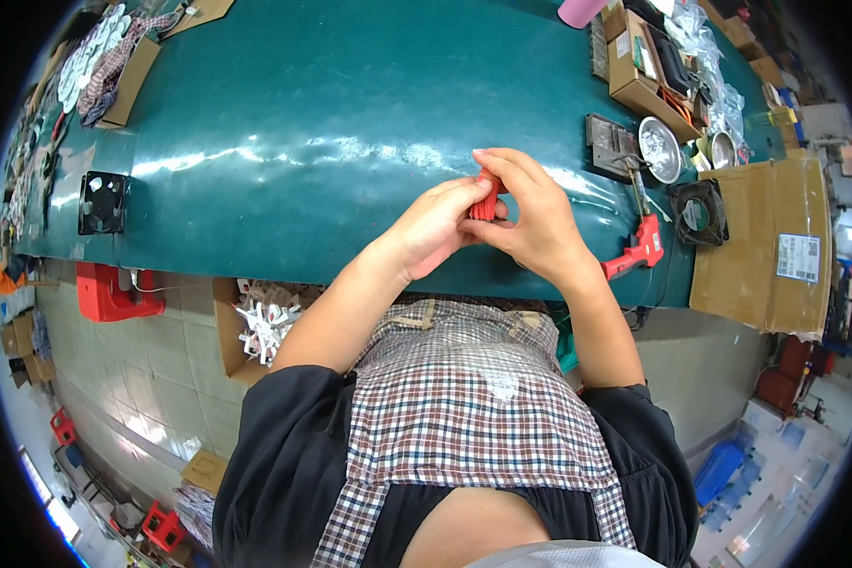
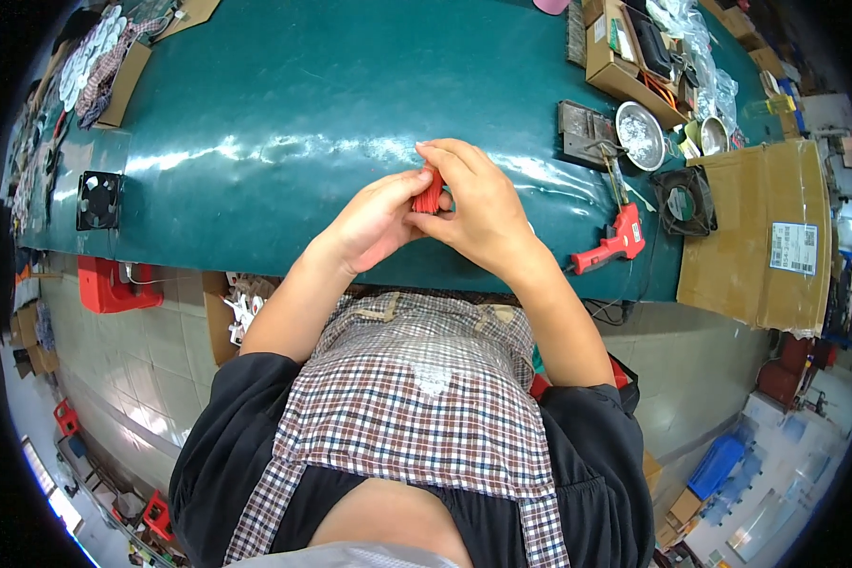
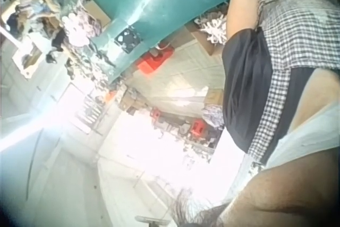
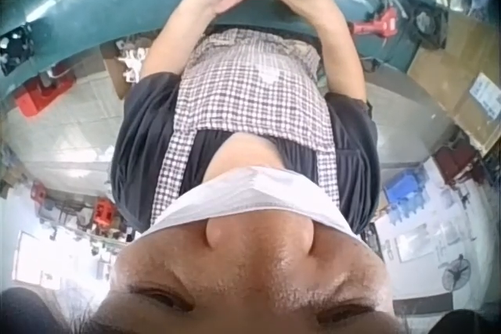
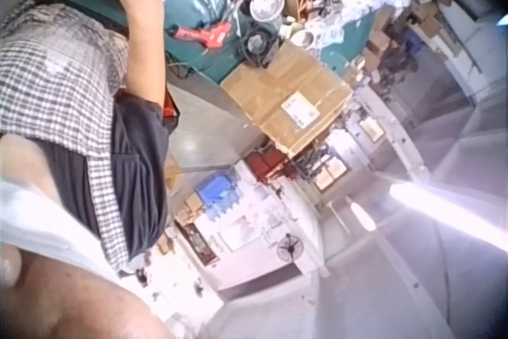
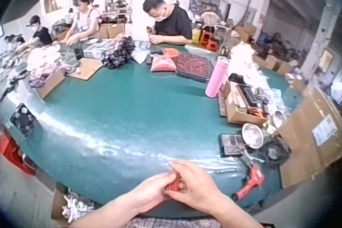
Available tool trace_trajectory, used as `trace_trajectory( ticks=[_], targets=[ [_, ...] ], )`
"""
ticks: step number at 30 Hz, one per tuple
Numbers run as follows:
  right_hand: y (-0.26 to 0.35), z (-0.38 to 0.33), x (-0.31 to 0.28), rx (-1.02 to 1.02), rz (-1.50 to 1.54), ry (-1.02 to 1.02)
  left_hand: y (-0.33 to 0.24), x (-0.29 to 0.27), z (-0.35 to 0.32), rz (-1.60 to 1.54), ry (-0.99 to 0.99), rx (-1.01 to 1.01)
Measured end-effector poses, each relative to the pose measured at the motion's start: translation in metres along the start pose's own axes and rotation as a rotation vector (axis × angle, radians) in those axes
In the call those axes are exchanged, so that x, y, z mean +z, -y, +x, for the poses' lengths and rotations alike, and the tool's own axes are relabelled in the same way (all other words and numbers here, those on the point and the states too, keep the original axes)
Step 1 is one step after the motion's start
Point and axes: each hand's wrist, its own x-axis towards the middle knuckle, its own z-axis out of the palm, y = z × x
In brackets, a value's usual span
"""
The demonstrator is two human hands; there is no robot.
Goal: Soldering wires onto small circuit boards or components and assembling them into plastic housings.
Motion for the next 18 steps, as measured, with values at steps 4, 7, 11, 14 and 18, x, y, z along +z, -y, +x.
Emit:
trace_trajectory(
  ticks=[4,7,11,14,18],
  targets=[
    [0.011,0.002,0.0,0.001,-0.058,-0.032,0.002,-0.008,0.003,0.171,0.062,0.003],
    [0.015,0.003,-0.007,-0.039,0.024,-0.123,-0.002,0.001,-0.004,0.17,0.005,0.028],
    [0.001,-0.002,-0.018,0.111,0.125,-0.217,-0.008,-0.001,-0.012,0.321,0.027,0.016],
    [0.01,-0.001,-0.015,0.154,0.201,-0.19,-0.003,-0.002,-0.014,0.463,0.066,0.088],
    [0.019,-0.004,-0.013,0.153,0.133,-0.114,-0.004,0.004,-0.022,0.681,-0.037,0.124]
  ],
)
